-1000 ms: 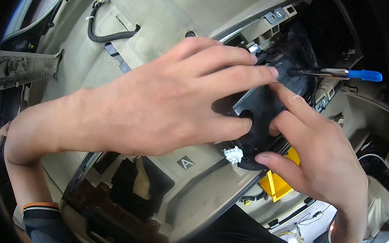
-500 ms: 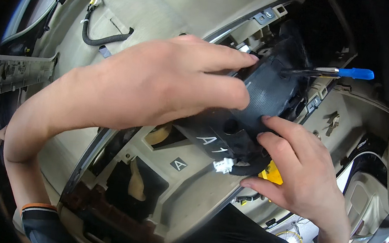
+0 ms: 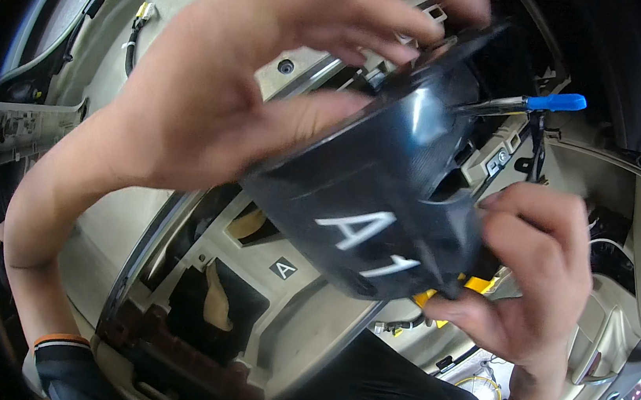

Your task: Installing and securing the center console components in a vehicle.

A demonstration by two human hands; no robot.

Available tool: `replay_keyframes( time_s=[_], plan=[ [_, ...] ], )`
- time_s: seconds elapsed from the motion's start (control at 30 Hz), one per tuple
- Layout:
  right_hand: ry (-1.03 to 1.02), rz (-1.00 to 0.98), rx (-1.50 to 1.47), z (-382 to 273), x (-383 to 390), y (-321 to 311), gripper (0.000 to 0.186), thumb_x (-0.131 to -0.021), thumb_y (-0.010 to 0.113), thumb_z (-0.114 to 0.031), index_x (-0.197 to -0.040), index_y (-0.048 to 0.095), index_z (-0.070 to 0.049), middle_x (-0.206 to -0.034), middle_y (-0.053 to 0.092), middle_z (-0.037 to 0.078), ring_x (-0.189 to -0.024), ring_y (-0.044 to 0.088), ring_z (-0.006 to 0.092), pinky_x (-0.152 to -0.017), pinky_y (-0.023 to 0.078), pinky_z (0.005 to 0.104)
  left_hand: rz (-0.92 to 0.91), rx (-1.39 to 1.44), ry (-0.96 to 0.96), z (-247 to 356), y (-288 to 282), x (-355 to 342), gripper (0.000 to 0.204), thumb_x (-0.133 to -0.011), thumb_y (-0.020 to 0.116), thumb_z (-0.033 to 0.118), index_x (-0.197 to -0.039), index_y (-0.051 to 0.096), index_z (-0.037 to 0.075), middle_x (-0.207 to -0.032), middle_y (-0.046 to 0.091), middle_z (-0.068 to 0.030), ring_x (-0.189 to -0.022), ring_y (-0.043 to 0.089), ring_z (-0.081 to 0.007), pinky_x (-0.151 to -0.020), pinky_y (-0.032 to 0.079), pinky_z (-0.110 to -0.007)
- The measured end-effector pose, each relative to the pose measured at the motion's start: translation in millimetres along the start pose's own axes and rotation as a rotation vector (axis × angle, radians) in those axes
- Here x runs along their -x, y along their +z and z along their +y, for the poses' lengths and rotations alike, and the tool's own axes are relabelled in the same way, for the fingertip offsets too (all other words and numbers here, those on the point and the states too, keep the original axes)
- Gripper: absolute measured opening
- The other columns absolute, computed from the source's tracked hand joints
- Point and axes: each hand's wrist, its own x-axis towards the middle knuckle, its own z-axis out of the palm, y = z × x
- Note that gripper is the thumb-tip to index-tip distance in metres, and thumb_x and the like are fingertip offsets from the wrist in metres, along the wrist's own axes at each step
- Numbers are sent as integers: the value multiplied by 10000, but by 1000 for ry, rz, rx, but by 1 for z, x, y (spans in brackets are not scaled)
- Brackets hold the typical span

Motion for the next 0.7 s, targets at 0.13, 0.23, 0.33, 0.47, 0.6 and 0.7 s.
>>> replay_keyframes(
  time_s=[0.13, 0.23, 0.33, 0.47, 0.6, 0.7],
  plan=[
    [-44, -22, -93, 16, 7, -26, 887, -752, 876, -520, -1342, 534, 47, -1286, 587, 221, -1092, 674, 287, -958, 537, 417, 155, -437, -182, 9, 5, 7, 421, -758, 776, 31, -1162, 662, 59, -1087, 685, -140, -1050, 672, -324, -889, 560, -398],
    [-34, 15, -145, 17, 12, -28, 896, -845, 802, -509, -1462, 433, 26, -1373, 574, 213, -1226, 650, 298, -1054, 517, 416, -66, -440, -43, 4, 19, 11, 327, -763, 743, 60, -1081, 672, 27, -1064, 671, -141, -1047, 644, -322, -884, 540, -414],
    [100, 98, -218, 13, 14, -23, 846, -890, 745, -523, -1467, 434, 13, -1370, 578, 213, -1226, 654, 296, -1040, 532, 413, -93, -647, 324, -8, 48, 16, 289, -799, 657, 135, -1062, 684, 19, -1167, 649, -119, -1187, 585, -278, -993, 480, -390],
    [281, 206, -307, 14, 17, -13, 785, -951, 669, -542, -1474, 436, -5, -1365, 583, 211, -1225, 658, 293, -1022, 551, 410, -418, -816, 274, 8, 51, 7, 464, -827, 674, 121, -1289, 675, 66, -1258, 620, -63, -1253, 523, -213, -1036, 437, -329],
    [83, 274, -189, 36, 16, -12, 633, -1031, 531, -548, -1354, 518, -3, -1262, 582, 179, -1081, 638, 184, -933, 546, 303, -540, -733, 224, 22, 34, -8, 421, -853, 665, 120, -1274, 689, 107, -1150, 633, -14, -1180, 551, -180, -989, 441, -305],
    [209, 478, -416, 34, 23, -3, 706, -1000, 547, -609, -1328, 509, 15, -1338, 515, 183, -991, 580, 123, -728, 474, 230, -441, -461, 148, 7, 33, -7, 368, -889, 599, 55, -1245, 695, 48, -1161, 703, -113, -1155, 644, -264, -987, 503, -373]
  ],
)
